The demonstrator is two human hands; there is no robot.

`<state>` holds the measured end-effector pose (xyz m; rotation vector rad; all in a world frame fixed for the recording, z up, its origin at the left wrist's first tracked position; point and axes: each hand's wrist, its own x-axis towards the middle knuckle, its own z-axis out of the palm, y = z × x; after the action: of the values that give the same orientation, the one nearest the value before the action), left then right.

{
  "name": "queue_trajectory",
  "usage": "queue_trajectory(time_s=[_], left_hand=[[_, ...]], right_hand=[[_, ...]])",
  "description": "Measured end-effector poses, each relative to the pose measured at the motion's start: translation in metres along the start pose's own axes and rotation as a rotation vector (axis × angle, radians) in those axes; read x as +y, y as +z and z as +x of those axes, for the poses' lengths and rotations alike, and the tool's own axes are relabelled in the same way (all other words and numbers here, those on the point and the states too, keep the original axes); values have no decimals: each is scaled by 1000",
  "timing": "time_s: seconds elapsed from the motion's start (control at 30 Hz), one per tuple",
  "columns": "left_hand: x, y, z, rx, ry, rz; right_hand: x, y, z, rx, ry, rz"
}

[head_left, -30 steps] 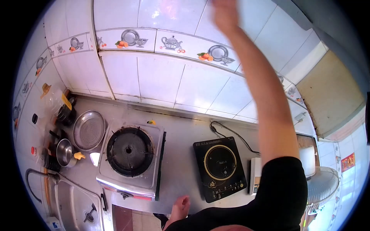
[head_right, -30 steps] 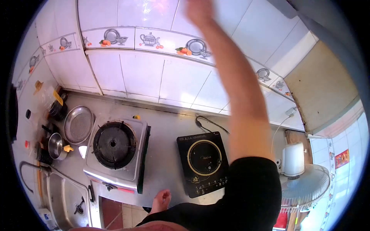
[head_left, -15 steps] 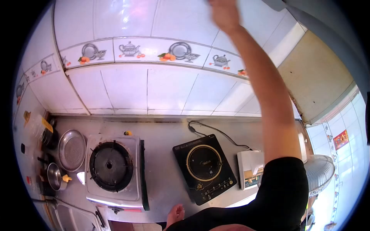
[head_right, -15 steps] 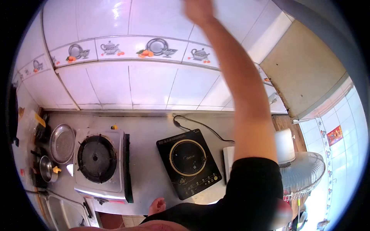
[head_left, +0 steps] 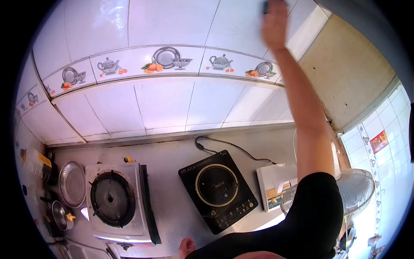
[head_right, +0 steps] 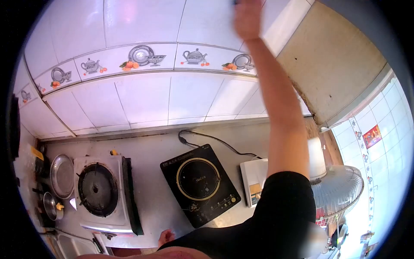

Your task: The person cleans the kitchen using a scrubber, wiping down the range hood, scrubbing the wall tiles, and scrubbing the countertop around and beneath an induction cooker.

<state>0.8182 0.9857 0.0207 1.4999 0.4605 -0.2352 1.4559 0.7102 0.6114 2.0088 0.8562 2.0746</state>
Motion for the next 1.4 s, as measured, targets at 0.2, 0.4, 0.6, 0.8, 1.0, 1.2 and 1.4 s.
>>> queue_trajectory(time_s=[0.2,0.4,0.6,0.8,1.0,1.2,1.4], left_hand=[[35,-3,-19,124,-79,58],[77,-3,-11,78,-43,85],[65,-12,-28,144,-16,18],[99,-12,-29,119,0,108],[79,-20,-37,110,-30,194],[112,-7,-35,129,-13,199],[119,7,-39,106,-114,204]], right_hand=[[93,-17,-47,41,686,-300],[-42,-10,-162,-91,615,47],[55,-20,-114,-58,748,-115],[-13,-13,-147,-46,631,1],[-12,11,-83,32,270,113],[-26,-8,-121,-43,199,49],[-77,18,-100,-16,333,172]])
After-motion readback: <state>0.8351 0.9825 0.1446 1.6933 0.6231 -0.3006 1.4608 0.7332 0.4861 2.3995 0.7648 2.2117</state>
